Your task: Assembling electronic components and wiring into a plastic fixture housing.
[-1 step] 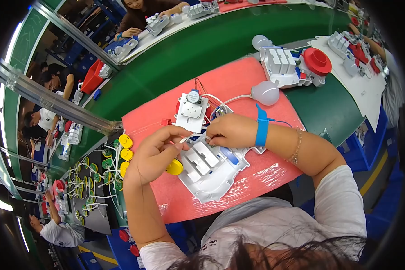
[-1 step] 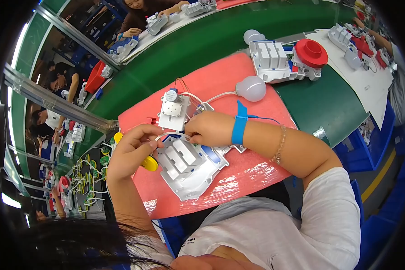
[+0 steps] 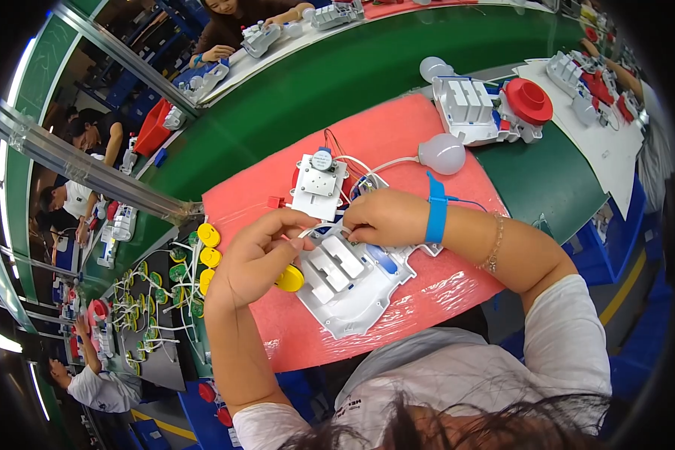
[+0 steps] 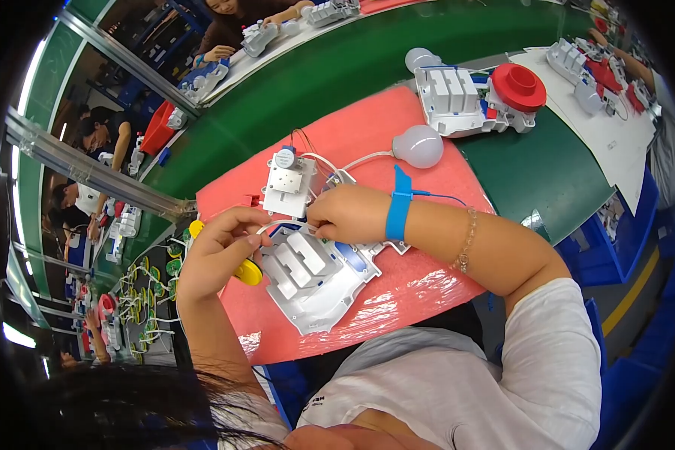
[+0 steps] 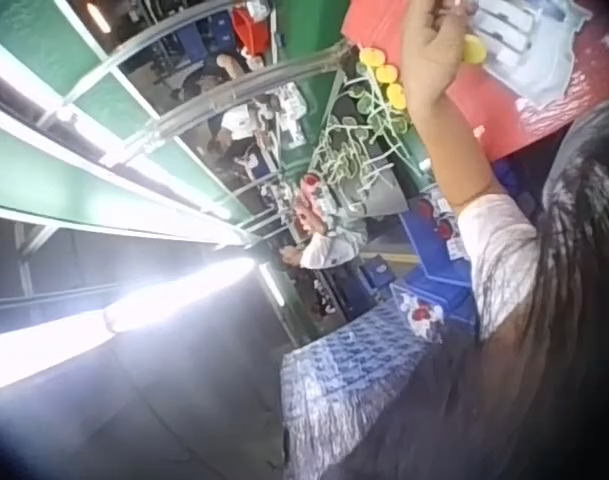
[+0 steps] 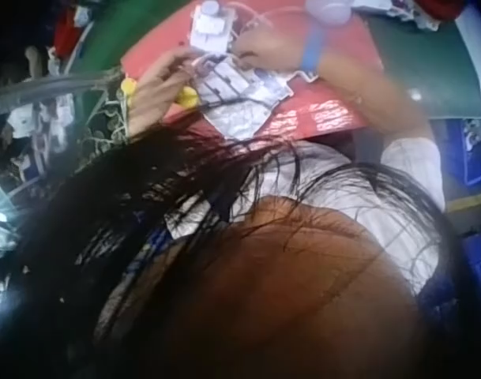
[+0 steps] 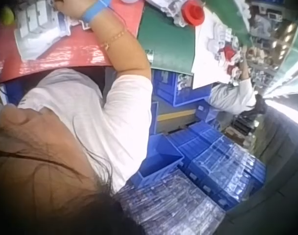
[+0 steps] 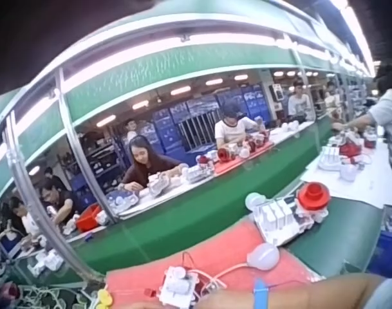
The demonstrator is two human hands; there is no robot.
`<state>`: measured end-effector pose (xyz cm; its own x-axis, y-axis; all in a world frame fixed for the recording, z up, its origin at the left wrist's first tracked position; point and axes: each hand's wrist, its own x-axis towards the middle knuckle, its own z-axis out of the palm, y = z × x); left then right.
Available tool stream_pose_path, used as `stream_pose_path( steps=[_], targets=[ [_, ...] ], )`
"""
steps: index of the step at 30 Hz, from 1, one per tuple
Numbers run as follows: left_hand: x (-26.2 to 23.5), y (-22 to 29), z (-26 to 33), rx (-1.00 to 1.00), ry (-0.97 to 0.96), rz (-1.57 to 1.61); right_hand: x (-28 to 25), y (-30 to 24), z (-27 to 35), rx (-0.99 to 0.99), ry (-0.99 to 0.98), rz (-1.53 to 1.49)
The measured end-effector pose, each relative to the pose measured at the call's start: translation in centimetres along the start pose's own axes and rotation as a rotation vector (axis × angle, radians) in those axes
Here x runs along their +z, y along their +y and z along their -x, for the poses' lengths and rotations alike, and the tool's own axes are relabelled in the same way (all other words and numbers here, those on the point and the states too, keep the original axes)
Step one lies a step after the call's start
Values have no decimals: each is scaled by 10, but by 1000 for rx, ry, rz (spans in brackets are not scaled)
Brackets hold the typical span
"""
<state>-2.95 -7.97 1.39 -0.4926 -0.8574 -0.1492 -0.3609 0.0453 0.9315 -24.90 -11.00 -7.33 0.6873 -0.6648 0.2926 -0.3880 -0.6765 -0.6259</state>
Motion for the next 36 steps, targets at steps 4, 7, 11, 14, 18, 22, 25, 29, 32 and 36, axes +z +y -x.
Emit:
stream_pose_path(
  steps=[4, 7, 11, 14, 18, 22, 25, 29, 32, 36],
  targets=[
    [2, 0, 1, -6, -11, 26, 0, -3, 2, 26, -21, 2],
    [2, -2, -1, 8, -4, 35, 2, 1, 2, 3, -7, 16],
    [5, 3, 0, 48, 7, 24, -3, -1, 4, 18, -7, -3],
    [-1, -2, 1, 36, -22, 1, -4, 0, -1, 1, -38, 13],
    [-2, -7, -2, 34, -26, -19, -5, 1, -1, -19, -86, 64],
    [2, -6, -2, 12, -15, -12, 0, 3, 1, -15, -99, 98],
    [3, -6, 2, -5, -15, -8, 3, -3, 3, -50, -75, 165],
    [3, -13, 8, 2, -44, -28, 7, -9, 3, -48, -2, 200],
    [8, -19, 12, 55, -11, -80, 9, -13, 2, -2, -36, 220],
    [9, -21, 18, 58, 26, -163, 9, -15, 1, -5, -78, 193]
  ],
)
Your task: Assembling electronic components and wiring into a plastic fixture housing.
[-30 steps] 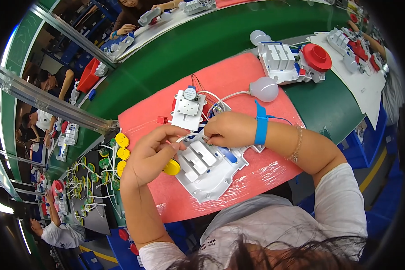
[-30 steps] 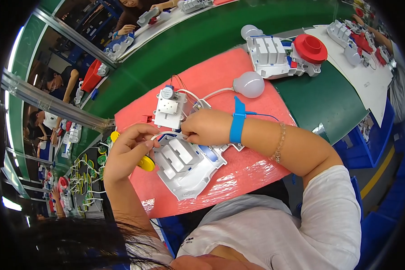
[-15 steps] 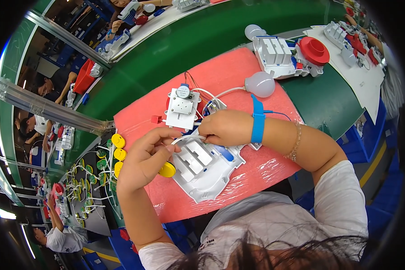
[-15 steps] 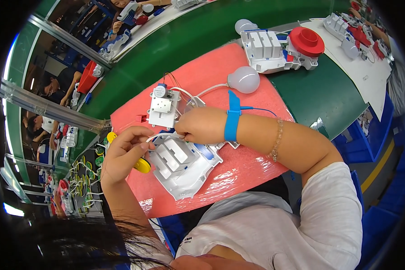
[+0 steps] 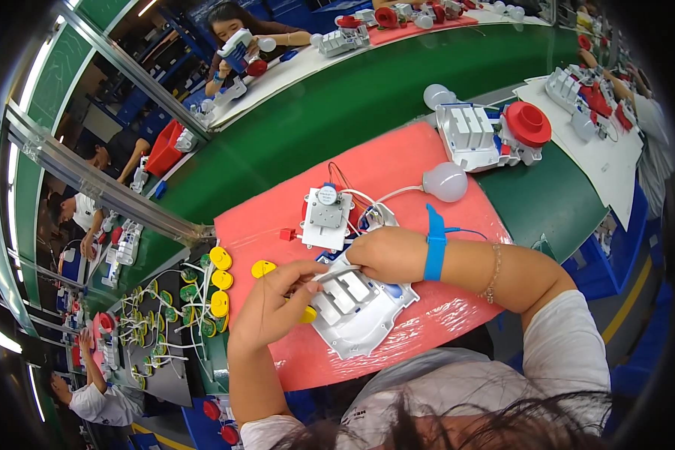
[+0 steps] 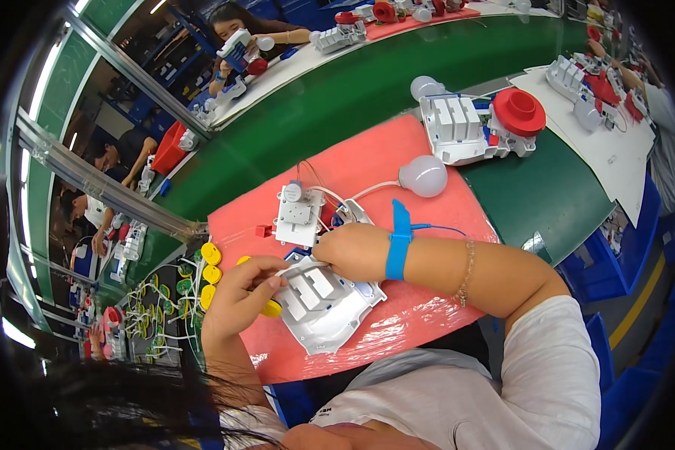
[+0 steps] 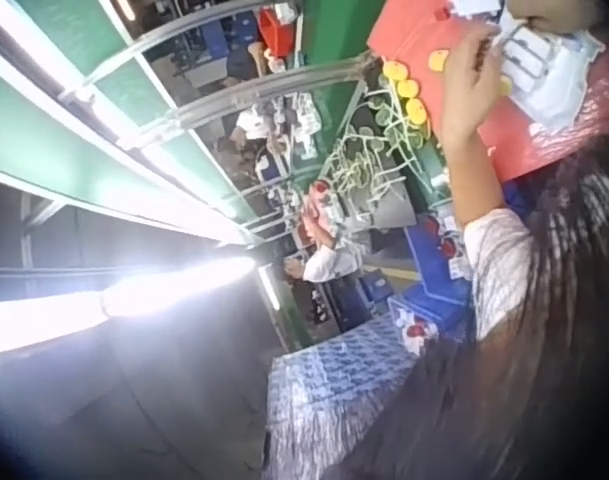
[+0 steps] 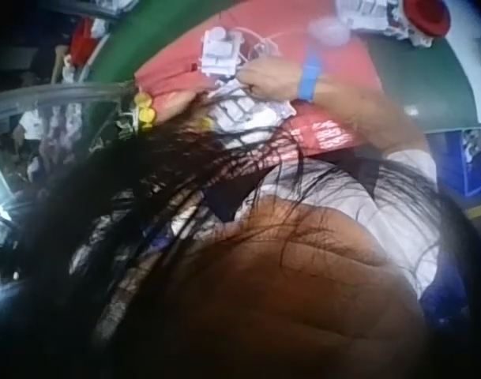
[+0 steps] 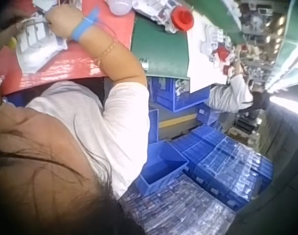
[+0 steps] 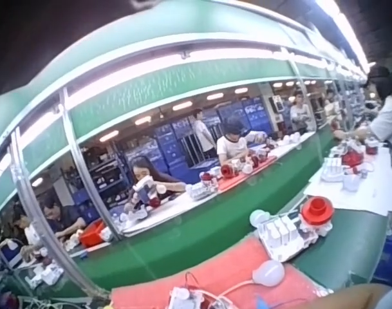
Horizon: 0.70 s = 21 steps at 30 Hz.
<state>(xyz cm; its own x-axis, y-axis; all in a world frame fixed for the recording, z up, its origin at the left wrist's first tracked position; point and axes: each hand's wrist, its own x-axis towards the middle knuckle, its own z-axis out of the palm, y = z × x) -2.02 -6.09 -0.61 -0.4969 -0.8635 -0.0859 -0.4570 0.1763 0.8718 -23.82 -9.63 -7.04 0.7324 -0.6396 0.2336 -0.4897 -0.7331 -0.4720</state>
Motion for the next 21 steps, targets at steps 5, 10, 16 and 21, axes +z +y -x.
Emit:
stream_pose_path(
  steps=[5, 10, 16, 21],
  targets=[
    [-2, -12, -1, 69, -2, -47, -3, 1, -1, 3, -36, 23],
    [4, 2, 4, 96, 93, -355, -1, 3, -4, -24, -55, 61],
    [36, 16, 8, 90, 201, -753, -1, 7, 1, -4, -11, -10],
    [39, 26, 6, 28, 51, -1009, -7, 4, 4, -25, -40, -42]
  ],
)
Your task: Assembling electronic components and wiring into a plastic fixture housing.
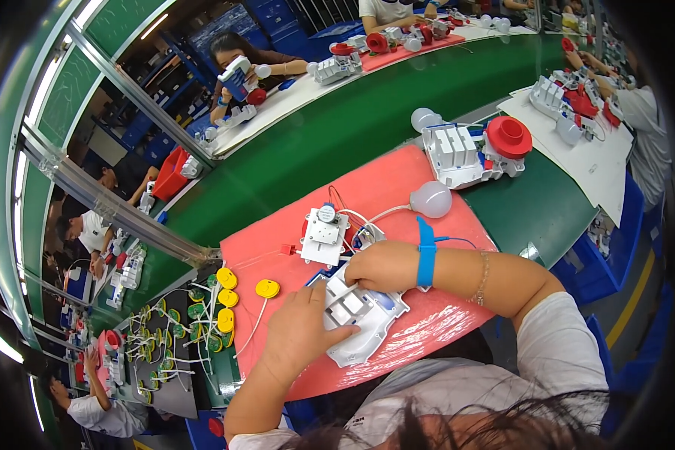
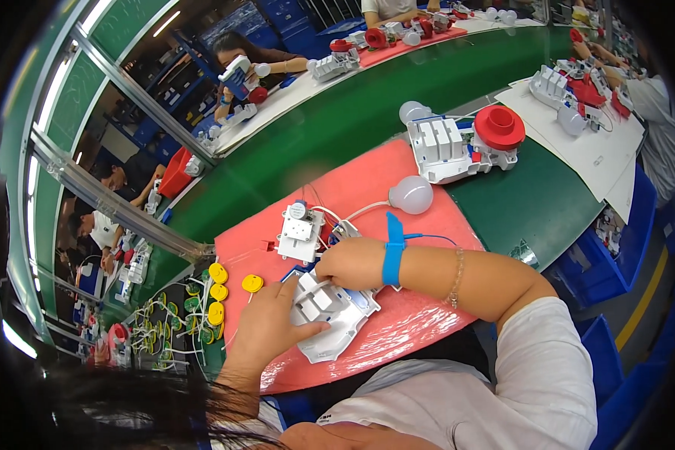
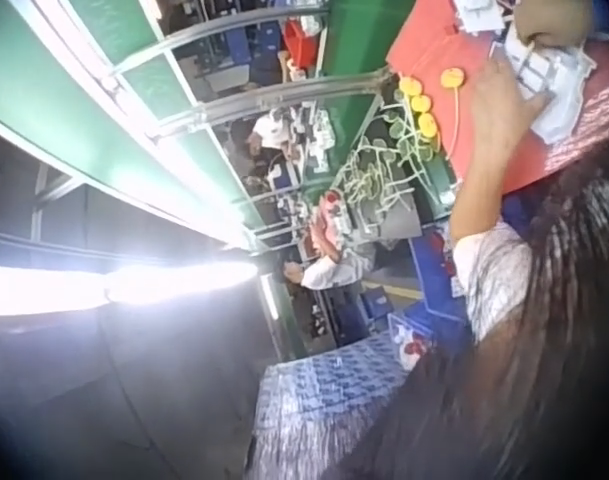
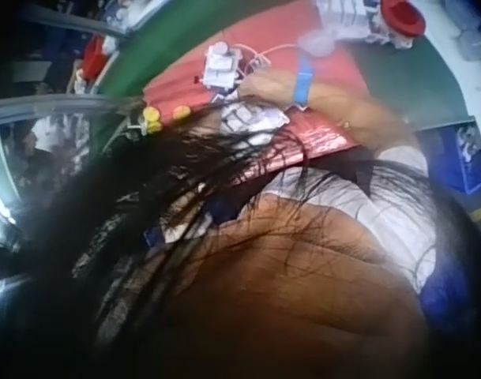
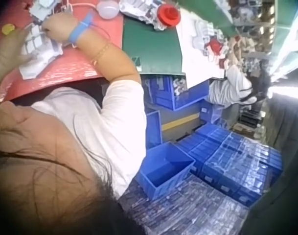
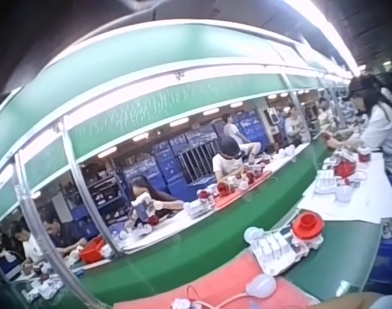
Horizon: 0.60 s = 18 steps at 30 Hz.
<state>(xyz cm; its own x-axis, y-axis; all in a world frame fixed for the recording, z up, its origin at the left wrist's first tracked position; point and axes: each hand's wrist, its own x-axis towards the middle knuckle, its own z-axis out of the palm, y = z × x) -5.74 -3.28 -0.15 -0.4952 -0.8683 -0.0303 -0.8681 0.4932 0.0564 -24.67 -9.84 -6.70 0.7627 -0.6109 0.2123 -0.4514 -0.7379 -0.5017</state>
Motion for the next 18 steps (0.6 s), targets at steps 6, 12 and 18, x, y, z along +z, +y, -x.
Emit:
stream_pose_path(
  steps=[6, 12, 18],
  targets=[
    [2, -2, -6, -51, -35, 33, 7, 0, -7, 29, -18, 41],
    [-10, -31, -28, 23, -200, 405, -53, 9, 0, -99, 115, -249],
    [-30, -98, -57, -260, -452, 1787, -123, 41, 50, 181, 835, -563]
  ],
)
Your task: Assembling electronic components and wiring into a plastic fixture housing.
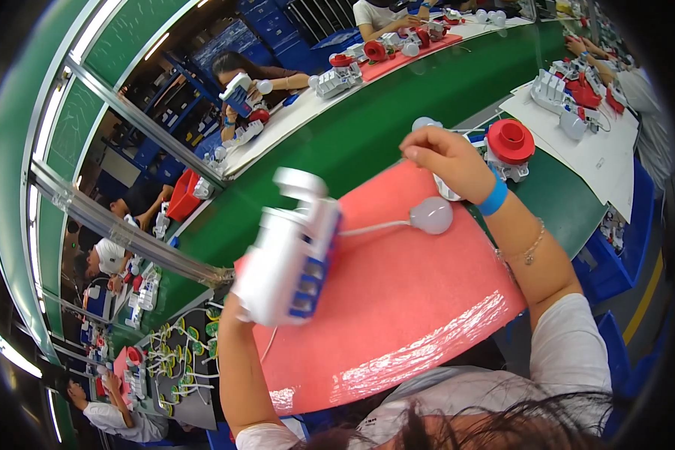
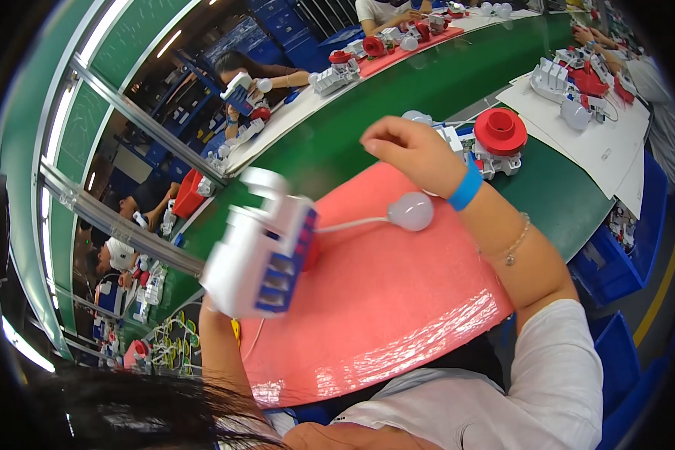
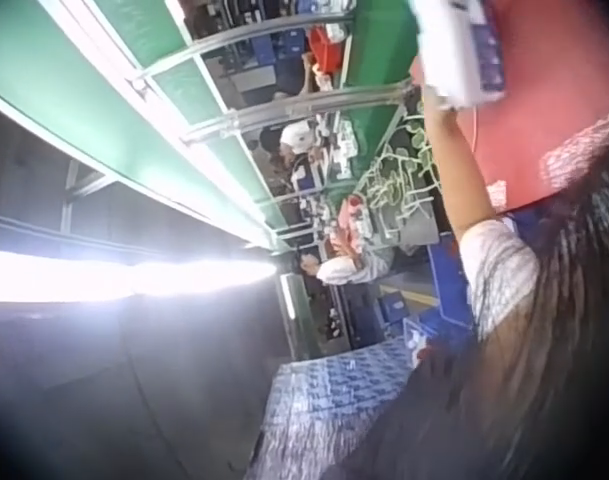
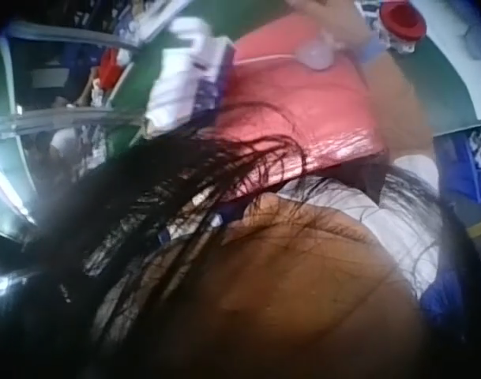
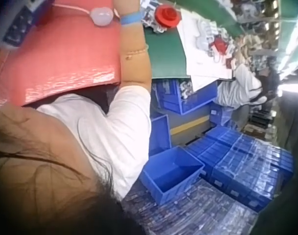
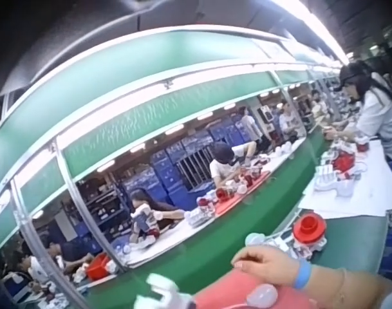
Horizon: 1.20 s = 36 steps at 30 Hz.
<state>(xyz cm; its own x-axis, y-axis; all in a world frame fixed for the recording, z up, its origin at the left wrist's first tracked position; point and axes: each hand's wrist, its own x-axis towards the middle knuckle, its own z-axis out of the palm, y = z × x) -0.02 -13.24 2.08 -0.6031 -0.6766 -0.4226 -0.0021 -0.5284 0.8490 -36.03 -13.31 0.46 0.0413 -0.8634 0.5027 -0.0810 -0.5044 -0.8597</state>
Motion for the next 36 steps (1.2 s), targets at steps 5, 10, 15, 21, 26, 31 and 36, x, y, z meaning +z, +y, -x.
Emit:
stream_pose_path(
  steps=[5, 10, 15, 21, 26, 31, 36],
  targets=[
    [-45, 19, -37, 560, 617, 216, -12, 50, 33, -141, -221, 489],
    [-69, 59, -124, 561, 662, 119, -10, 51, 48, -260, -304, 646],
    [-88, 77, -226, 405, 950, -304, -13, 57, 56, -323, -218, 1014],
    [-48, 74, -312, 442, 1072, -478, -12, 76, 59, -263, -320, 1083],
    [-50, 87, -340, 577, 528, -116, -24, 60, 48, -246, -129, 1079],
    [23, 98, -268, 568, 619, -298, -27, 73, 52, -43, -112, 1167],
    [55, 61, -190, 479, 387, -715, -15, 63, 52, -370, -12, 1014]
  ],
)
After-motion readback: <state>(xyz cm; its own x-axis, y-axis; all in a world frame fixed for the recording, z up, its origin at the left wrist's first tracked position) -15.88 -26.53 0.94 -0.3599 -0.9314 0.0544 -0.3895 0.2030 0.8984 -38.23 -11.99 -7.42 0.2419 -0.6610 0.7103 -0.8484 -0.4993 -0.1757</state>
